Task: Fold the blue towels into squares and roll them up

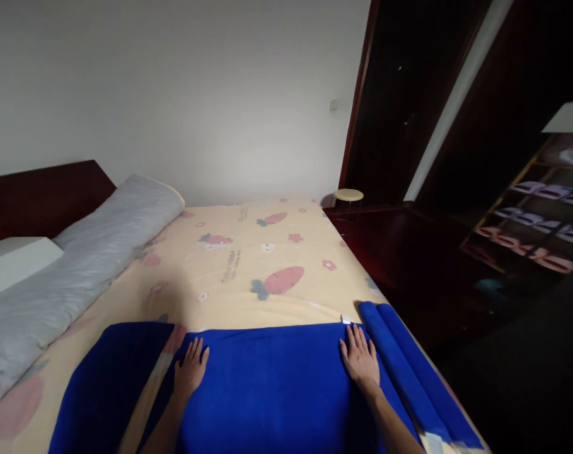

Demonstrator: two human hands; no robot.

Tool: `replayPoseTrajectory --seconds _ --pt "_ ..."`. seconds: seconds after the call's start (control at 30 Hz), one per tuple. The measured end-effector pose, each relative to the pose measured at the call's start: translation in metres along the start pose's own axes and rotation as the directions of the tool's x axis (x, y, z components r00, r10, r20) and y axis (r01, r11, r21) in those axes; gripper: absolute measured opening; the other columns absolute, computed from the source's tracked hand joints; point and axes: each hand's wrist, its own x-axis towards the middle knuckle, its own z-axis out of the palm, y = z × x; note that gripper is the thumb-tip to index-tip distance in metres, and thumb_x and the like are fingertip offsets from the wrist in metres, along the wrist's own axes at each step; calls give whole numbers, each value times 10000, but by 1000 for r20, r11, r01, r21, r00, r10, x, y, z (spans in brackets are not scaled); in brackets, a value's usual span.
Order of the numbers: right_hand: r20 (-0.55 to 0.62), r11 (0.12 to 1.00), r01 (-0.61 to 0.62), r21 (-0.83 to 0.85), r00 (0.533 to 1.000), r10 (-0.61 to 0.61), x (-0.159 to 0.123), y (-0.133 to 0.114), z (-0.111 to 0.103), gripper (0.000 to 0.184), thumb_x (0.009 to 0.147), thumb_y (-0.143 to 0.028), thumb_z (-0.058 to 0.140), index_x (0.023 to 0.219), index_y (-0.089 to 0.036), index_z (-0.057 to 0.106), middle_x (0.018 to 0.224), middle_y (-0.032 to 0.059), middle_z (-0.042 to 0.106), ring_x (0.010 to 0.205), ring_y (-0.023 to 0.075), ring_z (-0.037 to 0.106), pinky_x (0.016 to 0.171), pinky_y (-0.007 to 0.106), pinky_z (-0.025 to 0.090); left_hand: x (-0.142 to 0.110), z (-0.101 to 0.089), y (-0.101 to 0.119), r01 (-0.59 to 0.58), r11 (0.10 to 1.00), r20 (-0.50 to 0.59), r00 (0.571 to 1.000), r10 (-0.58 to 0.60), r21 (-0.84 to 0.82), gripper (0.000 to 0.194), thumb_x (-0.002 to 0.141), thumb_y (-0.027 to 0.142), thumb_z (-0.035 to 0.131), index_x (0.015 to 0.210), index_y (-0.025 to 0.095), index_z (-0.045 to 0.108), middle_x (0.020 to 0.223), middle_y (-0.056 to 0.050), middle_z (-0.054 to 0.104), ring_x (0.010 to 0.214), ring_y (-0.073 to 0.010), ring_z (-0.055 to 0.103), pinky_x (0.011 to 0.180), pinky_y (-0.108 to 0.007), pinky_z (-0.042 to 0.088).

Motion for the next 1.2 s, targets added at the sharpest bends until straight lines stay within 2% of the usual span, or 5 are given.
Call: replayPoseTrajectory --seconds 0.37,0.5,0.7,1.0,1.2 --pt "-23 999 53 6 998 -53 -2 8 2 715 920 -503 148 1450 -91 393 1534 155 349 1437 278 261 1144 488 193 16 -5 11 -51 997 -312 948 69 65 508 960 339 242 1311 148 555 1320 -160 605 1263 -292 502 1038 -501 398" --pt "-30 999 48 9 998 -48 -3 7 1 722 922 -503 132 1448 -84 395 1535 157 346 1434 279 269 1144 487 193 21 2 5 -99 993 -293 949 114 66 517 944 310 275 1395 155 475 1451 -129 511 1346 -257 438 1055 -443 395" --pt "-8 999 36 16 999 -35 -2 6 -1 709 921 -491 140 1461 -93 369 1545 155 328 1443 270 244 1146 491 187 20 18 -4 -95 988 -277 953 126 122 541 942 313 215 1403 193 472 1451 -119 511 1370 -264 417 1119 -569 284" --pt "-10 999 34 3 999 -34 -3 3 -1 712 921 -488 157 1457 -79 383 1542 153 335 1440 278 253 1152 489 184 49 3 -5 -30 997 -38 999 32 67 609 941 446 224 1494 199 287 1587 -86 267 1469 -268 229 1137 -639 229" --pt "-34 999 32 24 999 -31 2 5 -4 701 936 -473 152 1455 -64 384 1533 171 344 1439 292 257 1154 510 185 36 -1 35 -159 982 -190 966 176 101 591 964 396 233 1515 184 215 1596 -85 208 1480 -238 190 1179 -548 190"
